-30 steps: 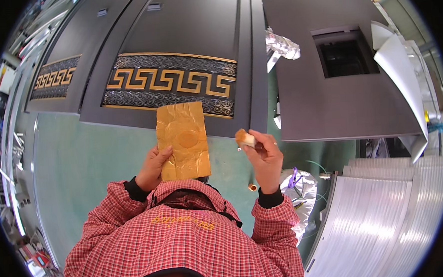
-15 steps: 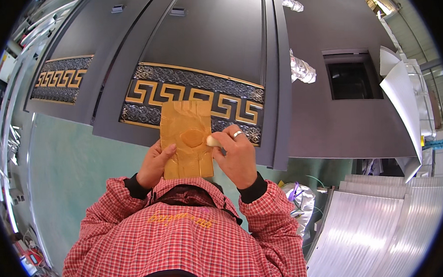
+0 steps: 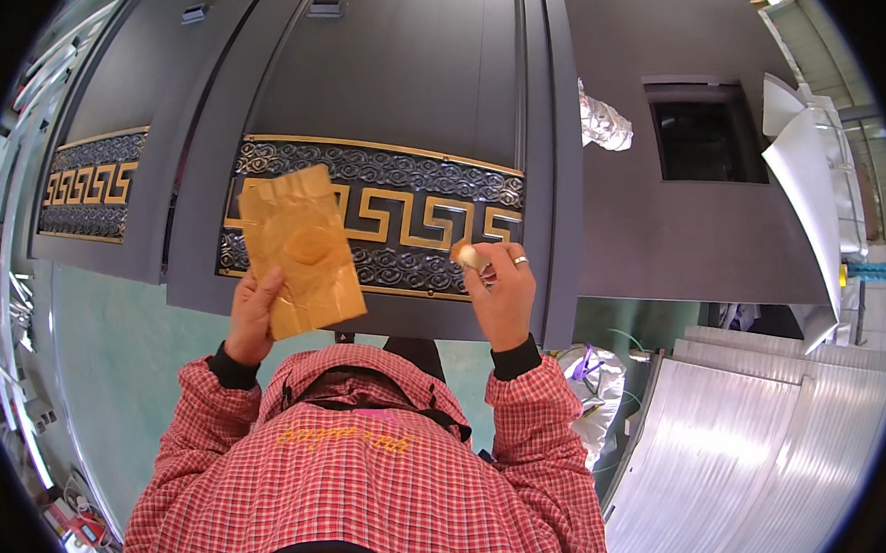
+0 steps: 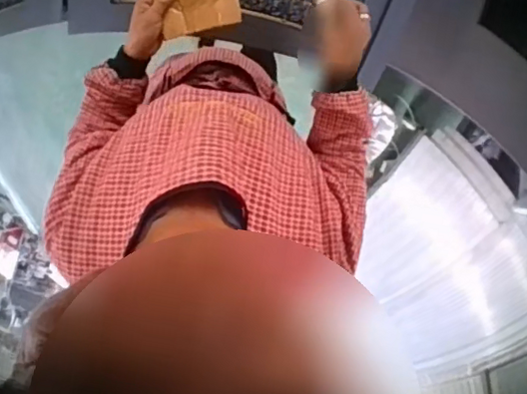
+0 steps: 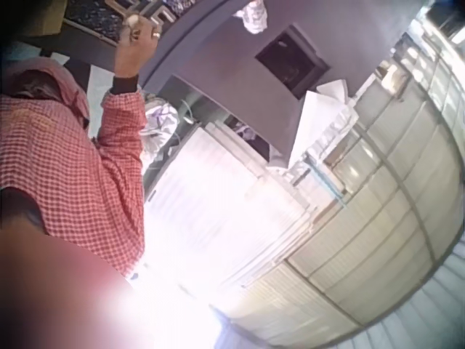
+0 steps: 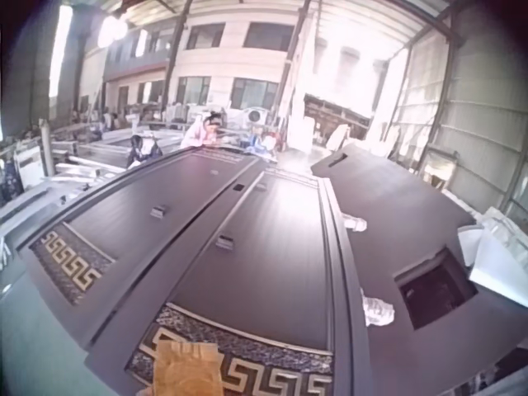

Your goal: The person applies gold leaf to a decorative Greek key pattern on a dark gray cabinet door. They hold a sheet of gold leaf in one hand and use a small tool to press and smooth the leaf into the recessed pattern, working along the design.

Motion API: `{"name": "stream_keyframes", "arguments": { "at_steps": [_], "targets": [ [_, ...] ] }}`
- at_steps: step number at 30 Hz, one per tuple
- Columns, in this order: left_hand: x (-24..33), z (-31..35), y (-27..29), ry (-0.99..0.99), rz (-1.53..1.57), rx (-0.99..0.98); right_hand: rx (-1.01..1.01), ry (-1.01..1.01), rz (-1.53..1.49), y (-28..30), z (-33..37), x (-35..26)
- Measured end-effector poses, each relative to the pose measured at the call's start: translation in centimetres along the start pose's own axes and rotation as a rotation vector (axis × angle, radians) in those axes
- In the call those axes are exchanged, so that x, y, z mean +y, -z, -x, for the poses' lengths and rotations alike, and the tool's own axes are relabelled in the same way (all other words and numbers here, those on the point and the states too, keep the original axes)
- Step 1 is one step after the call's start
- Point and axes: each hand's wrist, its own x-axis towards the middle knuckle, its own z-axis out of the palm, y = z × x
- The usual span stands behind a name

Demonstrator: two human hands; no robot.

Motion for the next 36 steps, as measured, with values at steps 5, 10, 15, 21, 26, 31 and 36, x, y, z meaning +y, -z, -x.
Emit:
{"name": "stream_keyframes", "arguments": {
  "at_steps": [5, 10, 15, 21, 26, 31, 36],
  "targets": [
    [1.5, -1.8, 0.9, -0.051, 0.001, 0.096, -0.018, -0.105, -0.018, -3.9, -1.1, 5.4],
    [2.1, -3.7, 0.9, -0.074, 0.004, 0.14, -0.094, -0.138, 0.038, -8.2, -3.8, 8.9],
    [2.5, -5.2, 0.8, -0.066, 0.008, 0.135, -0.113, -0.07, 0.093, -10.3, -6.9, 9.4],
    [2.6, -6.5, 0.3, -0.03, 0.015, 0.156, -0.18, -0.016, 0.19, -11.4, -5.8, 10.7],
    [2.4, -7.0, 0.4, -0.03, 0.024, 0.159, -0.205, -0.094, 0.088, -10.2, -5.1, 10.3],
    [2.4, -7.5, -0.1, -0.01, 0.025, 0.139, -0.122, -0.018, 0.17, -11.1, -7.6, 10.3],
    [2.6, -7.4, -0.3, -0.018, 0.021, 0.163, -0.255, -0.032, 0.148, -10.8, -4.9, 10.6]
  ]
}}
